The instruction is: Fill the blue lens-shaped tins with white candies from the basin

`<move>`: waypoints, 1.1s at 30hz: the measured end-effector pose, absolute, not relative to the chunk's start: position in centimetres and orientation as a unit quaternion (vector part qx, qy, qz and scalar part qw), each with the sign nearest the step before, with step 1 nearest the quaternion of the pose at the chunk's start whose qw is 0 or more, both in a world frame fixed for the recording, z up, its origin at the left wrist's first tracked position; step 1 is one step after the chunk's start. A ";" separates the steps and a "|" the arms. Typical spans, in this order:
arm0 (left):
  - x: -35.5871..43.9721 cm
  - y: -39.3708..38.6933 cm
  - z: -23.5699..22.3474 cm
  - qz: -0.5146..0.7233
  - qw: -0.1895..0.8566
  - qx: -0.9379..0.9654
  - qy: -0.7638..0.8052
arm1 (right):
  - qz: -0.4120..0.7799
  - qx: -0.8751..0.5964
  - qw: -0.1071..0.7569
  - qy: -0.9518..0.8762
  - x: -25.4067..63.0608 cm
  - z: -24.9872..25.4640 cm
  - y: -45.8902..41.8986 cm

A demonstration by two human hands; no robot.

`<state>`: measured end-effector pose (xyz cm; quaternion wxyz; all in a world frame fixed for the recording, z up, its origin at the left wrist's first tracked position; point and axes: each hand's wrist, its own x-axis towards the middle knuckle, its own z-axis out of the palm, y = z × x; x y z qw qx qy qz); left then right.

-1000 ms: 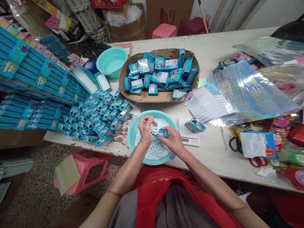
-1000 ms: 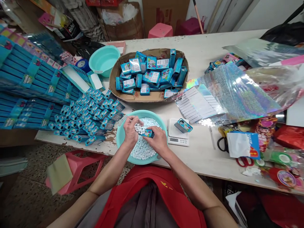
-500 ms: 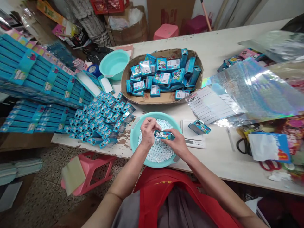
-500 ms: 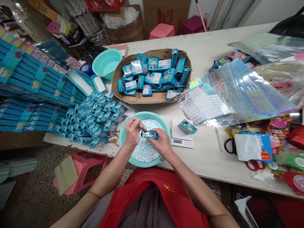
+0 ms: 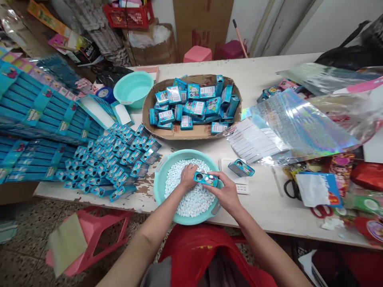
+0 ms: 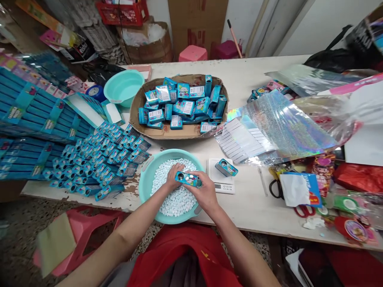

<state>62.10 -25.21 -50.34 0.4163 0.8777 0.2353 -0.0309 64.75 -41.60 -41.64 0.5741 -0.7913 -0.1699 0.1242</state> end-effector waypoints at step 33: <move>60.0 -27.1 -38.7 0.306 0.781 0.383 0.386 | 0.139 -0.798 0.491 -0.320 64.1 -41.6 -39.1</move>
